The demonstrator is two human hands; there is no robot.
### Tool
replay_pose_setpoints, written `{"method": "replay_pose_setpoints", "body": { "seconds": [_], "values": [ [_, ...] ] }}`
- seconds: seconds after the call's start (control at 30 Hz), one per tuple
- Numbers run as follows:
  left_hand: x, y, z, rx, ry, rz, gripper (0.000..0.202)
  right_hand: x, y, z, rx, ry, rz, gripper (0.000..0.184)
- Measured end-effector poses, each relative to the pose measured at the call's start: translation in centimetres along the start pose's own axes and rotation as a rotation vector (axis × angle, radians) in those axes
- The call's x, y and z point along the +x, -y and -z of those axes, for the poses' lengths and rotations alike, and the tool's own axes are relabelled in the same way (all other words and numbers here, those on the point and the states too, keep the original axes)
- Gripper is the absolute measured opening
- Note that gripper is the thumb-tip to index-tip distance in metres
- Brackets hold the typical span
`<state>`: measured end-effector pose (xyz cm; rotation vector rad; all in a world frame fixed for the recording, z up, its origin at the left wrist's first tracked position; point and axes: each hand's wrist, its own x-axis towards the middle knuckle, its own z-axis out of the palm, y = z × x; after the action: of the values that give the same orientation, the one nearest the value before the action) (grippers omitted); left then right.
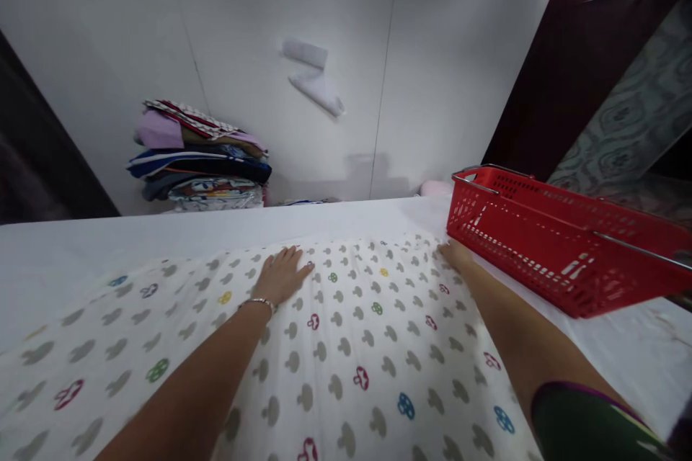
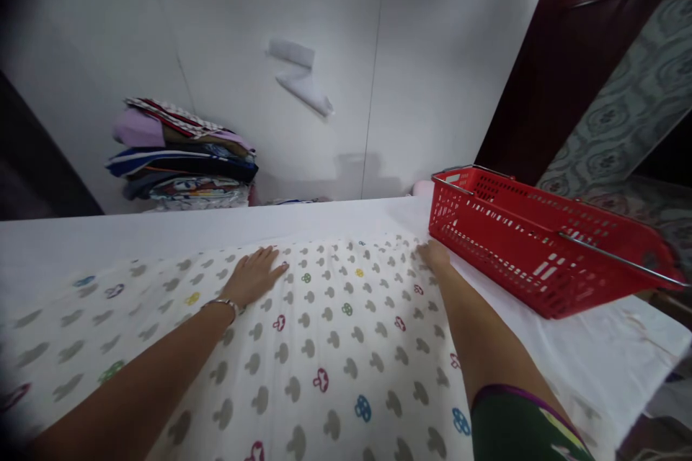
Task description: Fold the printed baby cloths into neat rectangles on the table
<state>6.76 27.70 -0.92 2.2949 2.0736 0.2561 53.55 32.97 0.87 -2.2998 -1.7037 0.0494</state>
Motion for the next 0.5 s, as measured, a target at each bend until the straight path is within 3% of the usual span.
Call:
{"method": "replay_pose_setpoints", "body": {
  "seconds": [0.17, 0.33, 0.4, 0.5],
  "values": [
    [0.2, -0.1, 0.2, 0.022, 0.047, 0.030, 0.070, 1.6, -0.3, -1.0, 0.000, 0.021, -0.077, 0.035],
    [0.3, -0.2, 0.4, 0.047, 0.058, 0.043, 0.069, 2.1, 0.7, -0.8, 0.062, -0.015, -0.043, 0.023],
    [0.3, -0.2, 0.3, 0.058, 0.061, 0.046, 0.068, 1.5, 1.0, -0.8, 0.097, -0.095, 0.052, 0.026],
    [0.4, -0.1, 0.3, 0.071, 0.056, 0.039, 0.068, 0.2, 1.0, -1.1, 0.162, -0.173, 0.312, 0.032]
  ]
}}
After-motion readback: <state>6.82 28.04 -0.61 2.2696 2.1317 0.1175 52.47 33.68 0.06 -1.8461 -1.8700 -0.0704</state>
